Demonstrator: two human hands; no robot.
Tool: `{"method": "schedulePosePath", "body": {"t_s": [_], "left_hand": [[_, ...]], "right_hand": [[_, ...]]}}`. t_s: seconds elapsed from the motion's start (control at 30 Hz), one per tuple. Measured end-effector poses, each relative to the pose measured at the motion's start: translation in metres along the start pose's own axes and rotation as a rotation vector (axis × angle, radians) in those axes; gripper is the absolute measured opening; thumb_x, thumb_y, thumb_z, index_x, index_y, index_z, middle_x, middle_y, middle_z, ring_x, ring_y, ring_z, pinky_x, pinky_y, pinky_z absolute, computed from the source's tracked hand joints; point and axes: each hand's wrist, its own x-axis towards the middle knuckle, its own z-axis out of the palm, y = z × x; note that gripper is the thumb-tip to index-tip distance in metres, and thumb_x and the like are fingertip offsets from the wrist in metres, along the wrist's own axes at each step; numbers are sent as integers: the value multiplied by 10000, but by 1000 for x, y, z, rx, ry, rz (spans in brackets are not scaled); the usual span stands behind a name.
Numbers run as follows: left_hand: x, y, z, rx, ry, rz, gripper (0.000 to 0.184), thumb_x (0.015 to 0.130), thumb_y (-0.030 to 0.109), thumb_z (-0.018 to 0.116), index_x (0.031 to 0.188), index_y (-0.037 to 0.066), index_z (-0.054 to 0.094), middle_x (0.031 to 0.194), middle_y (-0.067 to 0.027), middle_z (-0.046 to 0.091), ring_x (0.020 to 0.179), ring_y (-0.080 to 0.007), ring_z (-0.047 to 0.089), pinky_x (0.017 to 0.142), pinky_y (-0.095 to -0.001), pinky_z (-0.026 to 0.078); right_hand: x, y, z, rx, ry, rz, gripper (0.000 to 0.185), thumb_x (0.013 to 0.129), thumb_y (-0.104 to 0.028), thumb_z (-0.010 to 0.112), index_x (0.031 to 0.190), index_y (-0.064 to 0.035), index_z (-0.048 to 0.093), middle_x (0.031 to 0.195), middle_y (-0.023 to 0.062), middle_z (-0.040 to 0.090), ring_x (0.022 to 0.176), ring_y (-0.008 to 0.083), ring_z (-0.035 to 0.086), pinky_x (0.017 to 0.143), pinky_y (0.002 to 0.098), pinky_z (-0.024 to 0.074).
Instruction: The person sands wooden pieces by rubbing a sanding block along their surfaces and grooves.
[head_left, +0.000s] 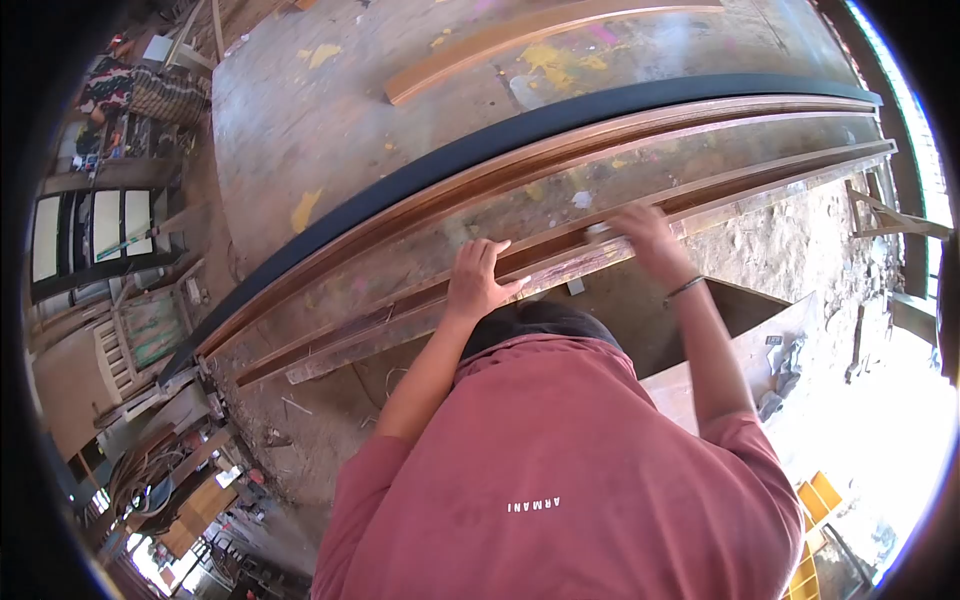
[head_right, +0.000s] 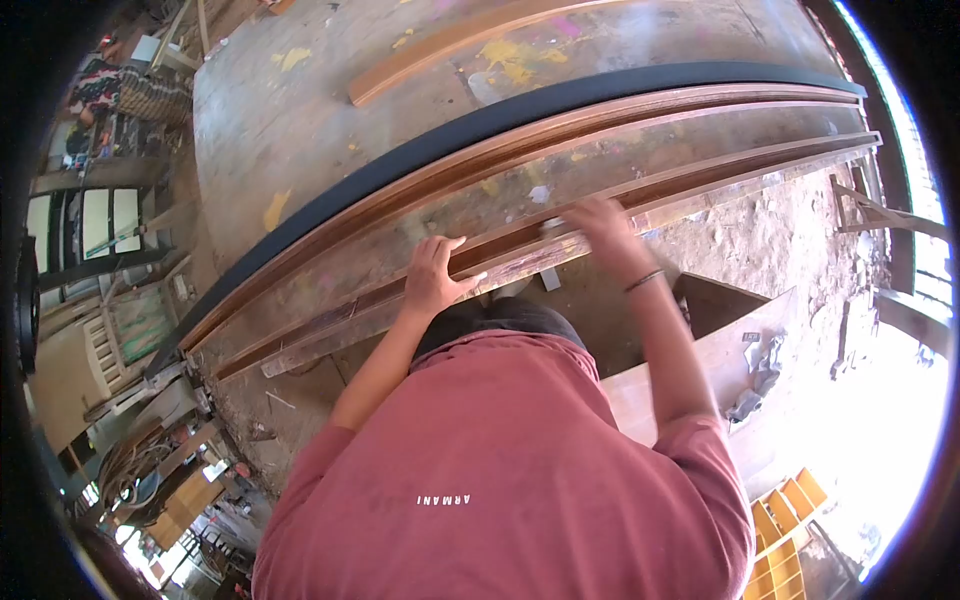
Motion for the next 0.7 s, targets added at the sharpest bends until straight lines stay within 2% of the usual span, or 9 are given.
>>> {"method": "schedulePosePath", "body": {"t_s": [0.03,0.1,0.2,0.23,0.37,0.47,0.57,0.67,0.7], "left_hand": [[1,0,1,-11,2,8,728,689,270,987,1321,89,675,1161,-123,669,1127,-363,646,1029,-499,521],[1,-1,1,-10,-8,0,735,688,279,994,1322,84,677,1153,-124,669,1118,-368,645,1018,-505,522],[2,-2,1,-11,-7,13,748,681,301,1003,1318,89,674,1136,-115,653,1109,-357,636,999,-493,520],[1,-2,0,6,12,32,750,678,311,1004,1313,95,670,1125,-101,641,1104,-341,629,990,-476,516],[-1,-2,3,-13,8,31,768,683,306,1006,1334,93,658,1171,-126,656,1131,-360,639,1009,-504,518],[1,-3,3,12,-17,30,799,687,315,1008,1359,97,634,1190,-118,644,1133,-353,625,1012,-505,509],[-2,-6,2,74,-42,39,813,685,360,1005,1358,106,625,1166,-95,624,1114,-326,612,1011,-485,493],[-5,-4,0,127,-103,40,834,703,392,995,1383,104,606,1191,-93,610,1129,-320,605,1018,-482,482],[-5,-4,-2,140,-98,45,835,715,395,988,1392,102,598,1195,-94,608,1135,-319,603,1016,-481,480]], "right_hand": [[6,-26,20,12,24,-58,483,758,-40,785,1237,-95,752,1281,115,719,1269,336,630,1100,498,507],[32,-103,36,92,-81,-47,469,810,39,686,1253,-100,748,1258,97,700,1263,339,622,1108,481,493],[30,-97,40,138,-79,-48,464,808,25,684,1248,-110,751,1229,99,697,1254,343,627,1116,484,491],[11,-56,41,121,12,-23,450,818,20,673,1242,-103,757,1219,107,705,1248,339,631,1105,488,490],[-20,47,-56,-56,93,98,328,821,54,665,1097,-56,804,1163,152,750,1098,396,691,980,500,549],[-7,14,-30,48,16,83,358,839,-16,672,1172,-92,781,1176,125,733,1171,372,668,1037,490,518],[30,-86,51,121,-53,-20,425,821,-18,676,1229,-99,764,1191,124,713,1213,363,645,1054,482,507],[33,-105,43,182,-70,27,441,803,9,677,1221,-96,764,1188,123,713,1198,364,651,1037,492,516],[11,-63,54,47,140,-78,441,791,21,691,1210,-93,766,1175,131,721,1191,370,658,1032,490,528]]}}
